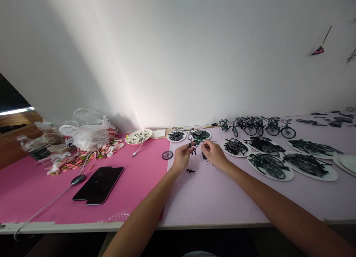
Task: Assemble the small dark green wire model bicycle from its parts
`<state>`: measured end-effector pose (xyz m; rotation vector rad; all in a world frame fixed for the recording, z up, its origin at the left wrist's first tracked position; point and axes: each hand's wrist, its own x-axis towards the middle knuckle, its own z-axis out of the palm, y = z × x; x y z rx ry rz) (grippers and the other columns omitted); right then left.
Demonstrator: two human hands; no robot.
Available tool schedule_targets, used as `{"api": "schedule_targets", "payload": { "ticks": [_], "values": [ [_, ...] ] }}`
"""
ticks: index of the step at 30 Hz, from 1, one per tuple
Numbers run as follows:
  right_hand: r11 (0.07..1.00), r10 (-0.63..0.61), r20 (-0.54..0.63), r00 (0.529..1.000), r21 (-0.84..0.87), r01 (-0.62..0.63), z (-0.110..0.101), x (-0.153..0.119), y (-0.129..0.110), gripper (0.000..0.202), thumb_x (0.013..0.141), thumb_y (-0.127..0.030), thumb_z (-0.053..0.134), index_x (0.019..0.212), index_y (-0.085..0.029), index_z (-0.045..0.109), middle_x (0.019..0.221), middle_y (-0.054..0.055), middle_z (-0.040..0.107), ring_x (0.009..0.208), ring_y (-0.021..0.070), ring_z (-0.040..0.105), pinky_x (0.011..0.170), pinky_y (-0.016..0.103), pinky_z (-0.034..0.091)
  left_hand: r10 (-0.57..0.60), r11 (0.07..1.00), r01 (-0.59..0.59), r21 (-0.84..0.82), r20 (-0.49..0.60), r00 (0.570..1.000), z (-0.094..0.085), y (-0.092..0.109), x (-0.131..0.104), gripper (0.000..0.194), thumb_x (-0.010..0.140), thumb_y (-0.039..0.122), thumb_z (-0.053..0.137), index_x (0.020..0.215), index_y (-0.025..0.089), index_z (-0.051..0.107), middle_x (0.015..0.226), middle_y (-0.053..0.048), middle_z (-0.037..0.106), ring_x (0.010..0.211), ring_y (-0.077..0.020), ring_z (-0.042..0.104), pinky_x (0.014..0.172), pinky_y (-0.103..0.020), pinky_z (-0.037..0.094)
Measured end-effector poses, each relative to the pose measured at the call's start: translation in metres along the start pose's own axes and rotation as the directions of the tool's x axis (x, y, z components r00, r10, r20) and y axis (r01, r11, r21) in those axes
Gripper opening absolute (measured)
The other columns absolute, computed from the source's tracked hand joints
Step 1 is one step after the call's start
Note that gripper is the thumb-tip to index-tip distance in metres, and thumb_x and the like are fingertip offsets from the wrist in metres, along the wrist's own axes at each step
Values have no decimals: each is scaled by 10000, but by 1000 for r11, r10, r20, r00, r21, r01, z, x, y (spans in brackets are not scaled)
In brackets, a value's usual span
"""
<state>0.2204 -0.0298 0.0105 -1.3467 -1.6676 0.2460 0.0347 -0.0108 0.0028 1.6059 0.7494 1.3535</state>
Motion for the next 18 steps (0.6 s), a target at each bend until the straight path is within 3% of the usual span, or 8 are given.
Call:
{"api": "schedule_targets", "payload": {
  "ticks": [18],
  "values": [
    [1000, 3, -16, 1000, -12, -3, 0, 0, 0, 194, 892, -412, 519, 816, -244, 580, 831, 50, 737, 764, 230, 679, 685, 297, 442, -13, 1000, 13, 13, 7, 1000, 0, -1, 0, 525, 879, 537, 723, 1182, 111, 769, 956, -101, 733, 814, -190, 638, 743, -300, 496]
  ]
}}
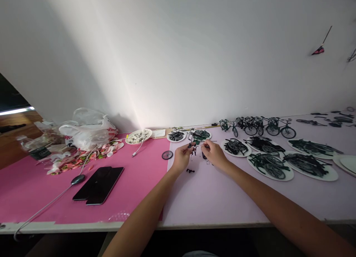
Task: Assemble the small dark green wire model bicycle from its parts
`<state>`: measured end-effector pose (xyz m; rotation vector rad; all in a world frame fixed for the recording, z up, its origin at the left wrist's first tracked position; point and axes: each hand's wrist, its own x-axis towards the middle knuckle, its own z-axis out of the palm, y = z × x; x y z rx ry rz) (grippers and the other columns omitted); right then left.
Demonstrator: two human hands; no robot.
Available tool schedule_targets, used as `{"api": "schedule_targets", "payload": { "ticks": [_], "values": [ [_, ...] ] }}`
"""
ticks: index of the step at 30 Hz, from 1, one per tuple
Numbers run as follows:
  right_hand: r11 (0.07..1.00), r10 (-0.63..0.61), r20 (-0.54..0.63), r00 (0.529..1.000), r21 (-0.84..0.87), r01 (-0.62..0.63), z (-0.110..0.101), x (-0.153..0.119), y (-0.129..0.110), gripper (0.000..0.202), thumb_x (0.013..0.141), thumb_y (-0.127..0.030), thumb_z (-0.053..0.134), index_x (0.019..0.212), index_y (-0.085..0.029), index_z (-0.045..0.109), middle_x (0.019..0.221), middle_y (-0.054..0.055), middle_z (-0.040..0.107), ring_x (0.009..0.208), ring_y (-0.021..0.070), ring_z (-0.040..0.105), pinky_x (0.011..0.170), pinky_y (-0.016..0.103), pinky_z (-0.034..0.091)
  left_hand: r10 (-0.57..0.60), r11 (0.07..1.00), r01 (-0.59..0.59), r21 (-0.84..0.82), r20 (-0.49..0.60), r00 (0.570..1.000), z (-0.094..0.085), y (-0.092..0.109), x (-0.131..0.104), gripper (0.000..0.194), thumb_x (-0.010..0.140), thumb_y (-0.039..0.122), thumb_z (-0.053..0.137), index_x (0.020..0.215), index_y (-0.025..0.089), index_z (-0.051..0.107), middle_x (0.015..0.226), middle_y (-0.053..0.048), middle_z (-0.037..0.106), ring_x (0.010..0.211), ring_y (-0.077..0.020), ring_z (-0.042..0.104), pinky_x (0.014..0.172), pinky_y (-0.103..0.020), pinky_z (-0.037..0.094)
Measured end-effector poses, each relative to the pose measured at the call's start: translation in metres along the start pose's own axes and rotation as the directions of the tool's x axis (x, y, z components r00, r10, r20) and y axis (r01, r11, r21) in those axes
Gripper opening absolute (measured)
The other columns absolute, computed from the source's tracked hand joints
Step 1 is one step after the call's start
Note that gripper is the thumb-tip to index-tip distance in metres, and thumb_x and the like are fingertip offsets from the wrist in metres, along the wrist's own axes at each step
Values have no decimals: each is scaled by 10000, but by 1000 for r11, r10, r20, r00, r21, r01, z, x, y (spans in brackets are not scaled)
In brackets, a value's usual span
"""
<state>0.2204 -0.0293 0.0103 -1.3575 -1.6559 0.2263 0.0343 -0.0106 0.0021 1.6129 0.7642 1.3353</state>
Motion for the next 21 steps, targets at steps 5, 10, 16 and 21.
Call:
{"api": "schedule_targets", "payload": {
  "ticks": [5, 10, 16, 21],
  "values": [
    [1000, -15, -6, 1000, -6, 15, 1, 0, 2, 187, 894, -404, 526, 820, -244, 588, 853, 56, 747, 757, 229, 678, 676, 298, 440, 4, 1000, -4, -9, -13, 1000, 0, 1, 0, 511, 872, 528, 734, 1164, 110, 775, 947, -101, 738, 805, -182, 636, 752, -301, 501],
    [1000, -14, -6, 1000, -17, 14, 2, 0, 3, 186, 899, -405, 526, 833, -243, 588, 865, 58, 750, 783, 233, 686, 690, 298, 446, 0, 1000, 0, -1, -16, 1000, 0, 3, -1, 506, 872, 526, 734, 1163, 115, 775, 937, -98, 737, 809, -184, 630, 743, -299, 491],
    [1000, -17, -2, 1000, -19, 17, 2, 0, 2, 196, 908, -416, 522, 832, -244, 575, 868, 54, 744, 791, 231, 688, 690, 297, 446, -9, 1000, 9, 1, -14, 1000, 1, 5, -1, 485, 875, 510, 735, 1156, 116, 775, 927, -93, 735, 815, -189, 639, 730, -293, 480],
    [999, -40, -7, 999, 0, 40, 3, 0, 3, 236, 923, -456, 528, 826, -245, 573, 833, 48, 734, 728, 214, 666, 668, 292, 446, -2, 1000, 1, -11, -26, 1000, 0, 9, -1, 450, 865, 482, 756, 1117, 110, 782, 883, -87, 733, 796, -180, 636, 713, -279, 475]
  ]
}}
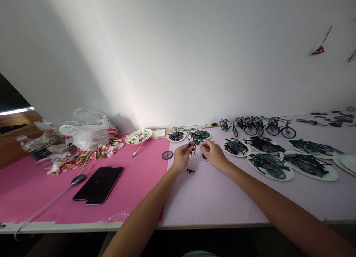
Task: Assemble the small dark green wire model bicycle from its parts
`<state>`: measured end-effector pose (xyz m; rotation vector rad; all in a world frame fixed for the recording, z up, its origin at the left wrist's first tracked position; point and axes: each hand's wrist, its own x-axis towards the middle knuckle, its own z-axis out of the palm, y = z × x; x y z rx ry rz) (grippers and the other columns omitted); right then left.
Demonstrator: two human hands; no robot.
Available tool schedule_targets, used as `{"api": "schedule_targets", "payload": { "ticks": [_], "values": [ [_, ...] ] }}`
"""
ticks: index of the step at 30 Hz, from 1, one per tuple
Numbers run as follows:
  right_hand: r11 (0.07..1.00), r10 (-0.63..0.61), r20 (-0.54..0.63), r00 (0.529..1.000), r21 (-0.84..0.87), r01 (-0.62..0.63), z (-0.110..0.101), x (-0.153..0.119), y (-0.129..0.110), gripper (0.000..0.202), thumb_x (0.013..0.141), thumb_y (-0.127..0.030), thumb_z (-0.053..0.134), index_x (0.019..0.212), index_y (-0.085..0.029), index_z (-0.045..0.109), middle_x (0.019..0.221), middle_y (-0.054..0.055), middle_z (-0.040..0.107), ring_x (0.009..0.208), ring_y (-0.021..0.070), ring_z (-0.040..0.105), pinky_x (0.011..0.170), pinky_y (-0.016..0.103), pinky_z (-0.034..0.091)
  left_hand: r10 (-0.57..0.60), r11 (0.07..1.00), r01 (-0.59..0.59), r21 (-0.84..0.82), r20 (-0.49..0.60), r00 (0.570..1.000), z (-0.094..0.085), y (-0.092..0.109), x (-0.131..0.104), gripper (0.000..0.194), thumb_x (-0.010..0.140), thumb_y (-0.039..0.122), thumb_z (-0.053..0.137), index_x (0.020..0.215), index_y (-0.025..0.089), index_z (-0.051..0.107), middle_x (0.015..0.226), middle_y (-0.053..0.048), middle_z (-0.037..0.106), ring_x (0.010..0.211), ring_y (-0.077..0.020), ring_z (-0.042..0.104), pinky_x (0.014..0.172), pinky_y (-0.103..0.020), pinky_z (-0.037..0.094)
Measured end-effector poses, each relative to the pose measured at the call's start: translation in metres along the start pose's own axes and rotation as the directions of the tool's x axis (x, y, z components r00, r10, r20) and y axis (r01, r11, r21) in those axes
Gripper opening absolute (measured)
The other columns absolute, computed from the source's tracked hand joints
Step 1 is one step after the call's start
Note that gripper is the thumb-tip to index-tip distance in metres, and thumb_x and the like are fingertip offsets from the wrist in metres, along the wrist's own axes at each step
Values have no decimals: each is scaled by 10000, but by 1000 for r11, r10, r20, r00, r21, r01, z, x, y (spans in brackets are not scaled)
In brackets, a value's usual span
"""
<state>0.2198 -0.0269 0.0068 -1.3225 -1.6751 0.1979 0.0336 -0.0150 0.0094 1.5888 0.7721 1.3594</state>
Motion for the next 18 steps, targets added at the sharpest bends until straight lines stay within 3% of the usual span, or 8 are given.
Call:
{"api": "schedule_targets", "payload": {
  "ticks": [6, 13, 18],
  "values": [
    [1000, -30, 33, 999, 3, 30, -2, 1, 1, 309, 959, -505, 502, 817, -242, 577, 788, 38, 719, 682, 205, 637, 635, 286, 413, 20, 1000, -20, -16, 0, 1000, 0, 3, -1, 413, 859, 469, 767, 1073, 116, 786, 875, -86, 732, 778, -168, 626, 705, -274, 485],
    [999, -24, 83, 996, -27, 26, -7, 2, -2, 512, 1031, -556, 377, 655, -235, 510, 637, 38, 644, 616, 200, 587, 610, 292, 387, 7, 1000, -6, -18, 26, 1000, 0, -5, 1, 504, 864, 522, 751, 1151, 109, 772, 917, -100, 737, 809, -189, 648, 728, -297, 489],
    [998, 48, 86, 995, 47, -52, -4, 0, 0, 267, 952, -484, 488, 868, -244, 566, 808, 28, 711, 735, 216, 651, 673, 293, 443, 13, 1000, -13, 3, 22, 1000, -1, -5, 1, 519, 867, 535, 745, 1144, 98, 774, 871, -91, 729, 766, -168, 619, 705, -281, 479]
  ]
}}
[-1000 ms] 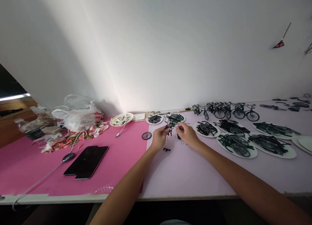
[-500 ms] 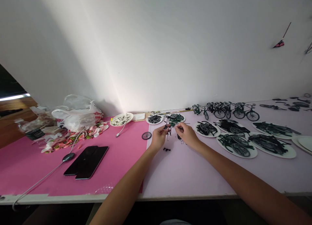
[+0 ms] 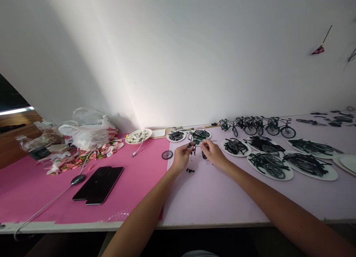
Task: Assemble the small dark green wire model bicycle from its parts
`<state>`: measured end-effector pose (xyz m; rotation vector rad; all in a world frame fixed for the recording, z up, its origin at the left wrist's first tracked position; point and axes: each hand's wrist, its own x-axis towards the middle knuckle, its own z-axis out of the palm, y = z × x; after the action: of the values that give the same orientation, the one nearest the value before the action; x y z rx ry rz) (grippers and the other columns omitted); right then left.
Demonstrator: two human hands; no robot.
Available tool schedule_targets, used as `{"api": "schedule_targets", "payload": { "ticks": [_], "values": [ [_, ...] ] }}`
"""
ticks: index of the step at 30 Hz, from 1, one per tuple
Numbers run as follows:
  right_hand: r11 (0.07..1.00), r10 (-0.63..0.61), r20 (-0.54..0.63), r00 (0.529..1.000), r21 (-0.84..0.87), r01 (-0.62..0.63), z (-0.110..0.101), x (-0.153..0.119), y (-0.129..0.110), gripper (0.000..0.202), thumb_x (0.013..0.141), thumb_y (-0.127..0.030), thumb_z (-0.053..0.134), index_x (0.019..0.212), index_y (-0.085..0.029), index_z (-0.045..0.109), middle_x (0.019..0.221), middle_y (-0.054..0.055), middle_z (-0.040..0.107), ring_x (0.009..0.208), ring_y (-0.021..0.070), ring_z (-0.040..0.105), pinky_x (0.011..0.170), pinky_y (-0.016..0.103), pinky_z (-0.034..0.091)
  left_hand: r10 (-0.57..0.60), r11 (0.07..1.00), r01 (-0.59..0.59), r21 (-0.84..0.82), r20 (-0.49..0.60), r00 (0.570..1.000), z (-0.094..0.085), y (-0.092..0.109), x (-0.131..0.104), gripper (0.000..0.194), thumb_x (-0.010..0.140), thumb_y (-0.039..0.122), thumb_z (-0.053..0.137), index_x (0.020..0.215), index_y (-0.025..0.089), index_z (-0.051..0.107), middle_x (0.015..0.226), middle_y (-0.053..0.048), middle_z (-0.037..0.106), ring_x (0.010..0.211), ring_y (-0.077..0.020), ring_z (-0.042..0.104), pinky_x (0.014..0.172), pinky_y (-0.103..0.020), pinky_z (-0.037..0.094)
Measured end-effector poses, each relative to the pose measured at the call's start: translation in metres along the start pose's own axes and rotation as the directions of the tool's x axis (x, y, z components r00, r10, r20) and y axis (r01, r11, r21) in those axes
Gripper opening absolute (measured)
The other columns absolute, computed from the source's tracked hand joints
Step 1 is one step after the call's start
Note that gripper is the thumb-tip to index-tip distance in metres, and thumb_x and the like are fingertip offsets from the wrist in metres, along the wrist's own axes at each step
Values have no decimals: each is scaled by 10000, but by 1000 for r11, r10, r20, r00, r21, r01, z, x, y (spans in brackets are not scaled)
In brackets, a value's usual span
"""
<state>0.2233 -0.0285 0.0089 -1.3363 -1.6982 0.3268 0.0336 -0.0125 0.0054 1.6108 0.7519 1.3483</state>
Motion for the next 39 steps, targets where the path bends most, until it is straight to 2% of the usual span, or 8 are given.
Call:
{"api": "schedule_targets", "payload": {
  "ticks": [5, 10, 14, 18, 22, 26, 30, 39],
  "values": [
    [998, 12, 34, 999, 69, -15, 2, 1, 4, 202, 899, -453, 513, 891, -251, 513, 846, 22, 693, 773, 215, 649, 687, 303, 471, 17, 1000, -17, -2, -2, 1000, -1, 6, -1, 463, 870, 506, 749, 1112, 112, 785, 815, -73, 715, 738, -160, 602, 677, -269, 466],
    [995, -2, 64, 998, 97, -4, 2, 2, 4, 304, 952, -544, 483, 887, -248, 515, 835, 28, 698, 766, 216, 651, 667, 301, 474, 12, 1000, -12, 5, -42, 999, -3, 8, 1, 432, 844, 494, 766, 1043, 112, 791, 802, -71, 714, 730, -164, 608, 663, -272, 471],
    [999, -15, 75, 997, 50, 11, 0, 3, 3, 427, 995, -603, 415, 773, -246, 488, 698, 4, 639, 634, 195, 592, 610, 292, 422, 4, 1000, -3, 19, -44, 999, -3, 8, 0, 429, 854, 486, 750, 1052, 107, 793, 820, -83, 722, 762, -182, 636, 672, -280, 485],
    [999, -11, 67, 998, 31, 9, -2, 1, 0, 499, 1019, -611, 359, 709, -240, 483, 648, 6, 607, 619, 189, 574, 619, 289, 396, -3, 1000, 4, 28, -24, 1000, -1, 9, -1, 430, 869, 470, 738, 1091, 106, 790, 819, -82, 723, 790, -198, 659, 717, -303, 503],
    [996, 23, 87, 996, 79, -30, -1, -3, -2, 392, 1007, -563, 400, 831, -242, 539, 733, 7, 652, 678, 198, 610, 634, 285, 420, 7, 1000, -7, 12, -18, 1000, -1, 10, -1, 413, 865, 466, 748, 1085, 120, 792, 792, -70, 722, 797, -209, 670, 732, -314, 519],
    [988, 31, 73, 997, 147, -42, 3, -5, 0, 242, 945, -485, 486, 915, -247, 524, 838, 14, 674, 754, 202, 631, 651, 282, 460, 21, 1000, -21, -2, -27, 999, -2, 10, 0, 387, 859, 441, 758, 1064, 115, 796, 812, -81, 737, 771, -193, 658, 730, -309, 525],
    [983, 28, 66, 997, 180, -39, 5, -4, 2, 292, 944, -531, 479, 908, -244, 516, 816, 9, 641, 719, 191, 596, 640, 287, 462, 18, 999, -19, -27, -30, 999, -3, 10, 1, 370, 850, 428, 769, 1053, 120, 799, 817, -75, 736, 756, -183, 654, 714, -299, 527],
    [973, 48, 152, 987, 214, -80, 5, -2, 7, 430, 977, -641, 449, 838, -239, 511, 631, -48, 483, 547, 152, 463, 525, 261, 373, 9, 1000, -10, -21, -23, 1000, -5, 8, 1, 393, 853, 450, 771, 1047, 110, 797, 848, -84, 750, 773, -187, 678, 743, -308, 556]
  ]
}}
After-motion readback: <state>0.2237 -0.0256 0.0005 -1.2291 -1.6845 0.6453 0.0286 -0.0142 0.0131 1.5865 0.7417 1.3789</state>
